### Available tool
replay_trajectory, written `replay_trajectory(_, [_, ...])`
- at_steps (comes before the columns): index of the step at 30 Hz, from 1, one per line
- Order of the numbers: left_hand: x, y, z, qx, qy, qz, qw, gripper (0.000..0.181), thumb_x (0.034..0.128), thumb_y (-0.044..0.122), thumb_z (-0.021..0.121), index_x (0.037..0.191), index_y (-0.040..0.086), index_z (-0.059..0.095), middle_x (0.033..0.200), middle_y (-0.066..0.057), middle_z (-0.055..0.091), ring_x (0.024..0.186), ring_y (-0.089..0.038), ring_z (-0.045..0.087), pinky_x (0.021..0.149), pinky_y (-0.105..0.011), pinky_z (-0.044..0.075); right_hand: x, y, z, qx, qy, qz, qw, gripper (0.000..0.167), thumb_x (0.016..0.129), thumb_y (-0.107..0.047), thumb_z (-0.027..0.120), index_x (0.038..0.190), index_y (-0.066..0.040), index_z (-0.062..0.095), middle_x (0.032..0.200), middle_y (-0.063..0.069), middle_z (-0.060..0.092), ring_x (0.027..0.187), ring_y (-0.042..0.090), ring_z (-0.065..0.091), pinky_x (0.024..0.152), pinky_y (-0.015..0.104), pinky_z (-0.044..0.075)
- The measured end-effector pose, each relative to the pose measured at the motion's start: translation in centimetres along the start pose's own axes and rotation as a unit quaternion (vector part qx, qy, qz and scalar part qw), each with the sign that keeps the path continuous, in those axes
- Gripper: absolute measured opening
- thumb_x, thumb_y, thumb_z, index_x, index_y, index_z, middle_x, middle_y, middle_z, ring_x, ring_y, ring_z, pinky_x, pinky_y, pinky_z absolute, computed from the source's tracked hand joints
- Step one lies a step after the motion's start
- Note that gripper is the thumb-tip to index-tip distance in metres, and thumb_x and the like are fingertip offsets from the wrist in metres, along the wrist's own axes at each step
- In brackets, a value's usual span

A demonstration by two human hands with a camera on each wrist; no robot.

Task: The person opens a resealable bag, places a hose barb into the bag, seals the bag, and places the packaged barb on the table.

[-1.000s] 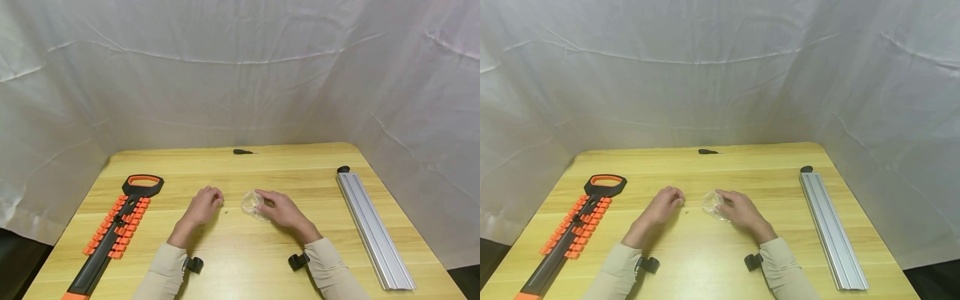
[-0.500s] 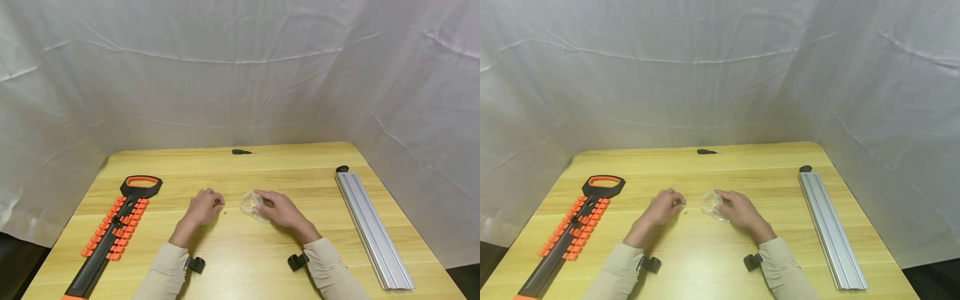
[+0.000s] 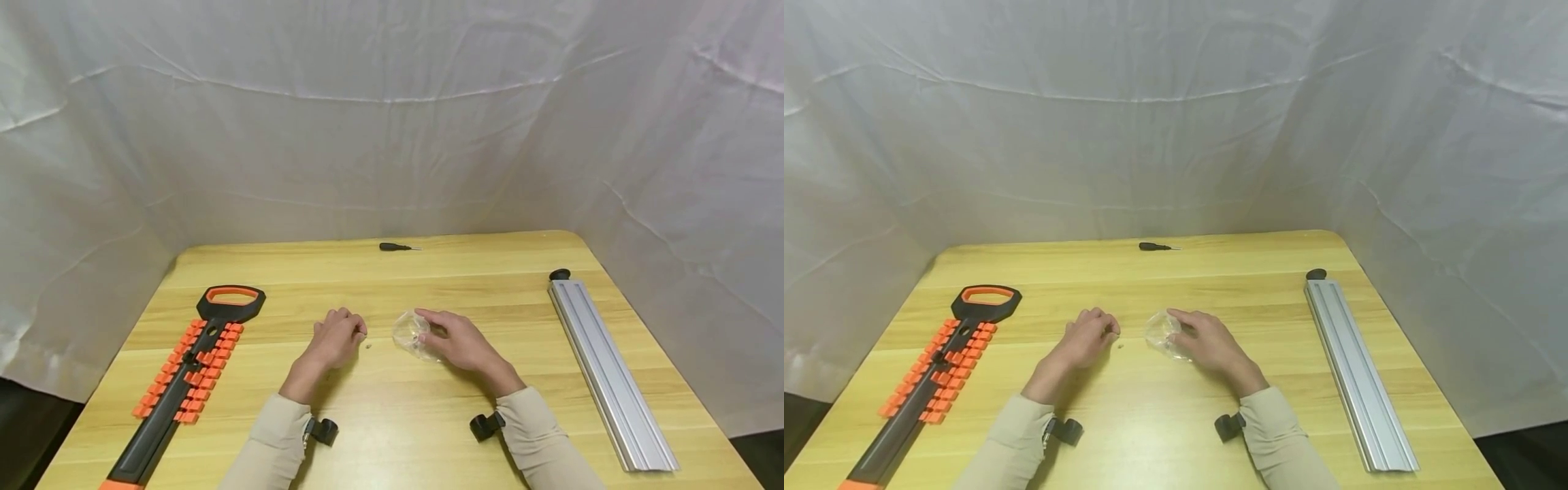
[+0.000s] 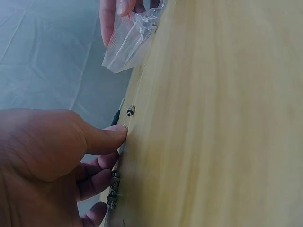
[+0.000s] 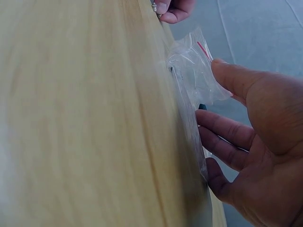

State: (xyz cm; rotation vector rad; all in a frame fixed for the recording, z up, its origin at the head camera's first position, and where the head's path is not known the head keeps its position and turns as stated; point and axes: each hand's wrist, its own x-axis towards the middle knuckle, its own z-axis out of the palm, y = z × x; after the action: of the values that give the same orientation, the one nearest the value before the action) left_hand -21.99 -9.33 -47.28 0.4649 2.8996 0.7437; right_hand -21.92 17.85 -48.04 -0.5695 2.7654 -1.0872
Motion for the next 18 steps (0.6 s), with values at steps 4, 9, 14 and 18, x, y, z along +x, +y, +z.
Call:
replay_trajectory(4, [0.0, -0.1, 0.1, -0.006, 0.003, -0.002, 1.0000, 0.006, 0.0971, 0.021, 0.059, 0.094, 0.019, 0.063, 0.098, 0.001, 0.055, 0.094, -0.022, 0.042, 0.076, -0.040, 0.029, 0.0, 0.0, 0.0, -0.002, 0.000, 0.001, 1.0000, 0.051, 0.094, -0.035, 0.063, 0.142, -0.030, 0.049, 0.141, 0.002, 0.055, 0.133, 0.024, 0.048, 0.111, 0.045, 0.037])
replay_trajectory(9, [0.3, 0.0, 0.1, -0.020, 0.019, -0.003, 0.9996, 0.010, 0.0983, 0.025, 0.056, 0.092, 0.020, 0.063, 0.098, 0.002, 0.056, 0.096, -0.023, 0.046, 0.077, -0.041, 0.032, 0.0, 0.0, 0.0, -0.003, 0.000, -0.001, 1.0000, 0.051, 0.094, -0.036, 0.063, 0.142, -0.029, 0.049, 0.141, 0.002, 0.055, 0.133, 0.025, 0.048, 0.111, 0.045, 0.037])
replay_trajectory(14, [0.5, 0.5, 0.1, -0.040, 0.041, 0.011, 0.9983, 0.012, 0.0991, 0.024, 0.055, 0.096, 0.017, 0.064, 0.101, 0.000, 0.060, 0.100, -0.025, 0.050, 0.080, -0.046, 0.038, 0.0, 0.1, 0.0, -0.001, 0.001, -0.001, 1.0000, 0.051, 0.094, -0.036, 0.063, 0.142, -0.029, 0.048, 0.141, 0.002, 0.055, 0.133, 0.025, 0.049, 0.110, 0.045, 0.038])
replay_trajectory(18, [0.8, 1.1, 0.2, -0.068, 0.041, 0.019, 0.9967, 0.012, 0.0996, 0.021, 0.054, 0.100, 0.014, 0.063, 0.103, -0.002, 0.060, 0.099, -0.024, 0.050, 0.082, -0.044, 0.040, -0.1, 0.0, -0.2, 0.003, 0.000, -0.001, 1.0000, 0.051, 0.094, -0.036, 0.062, 0.143, -0.027, 0.048, 0.142, 0.002, 0.054, 0.133, 0.025, 0.048, 0.110, 0.046, 0.037])
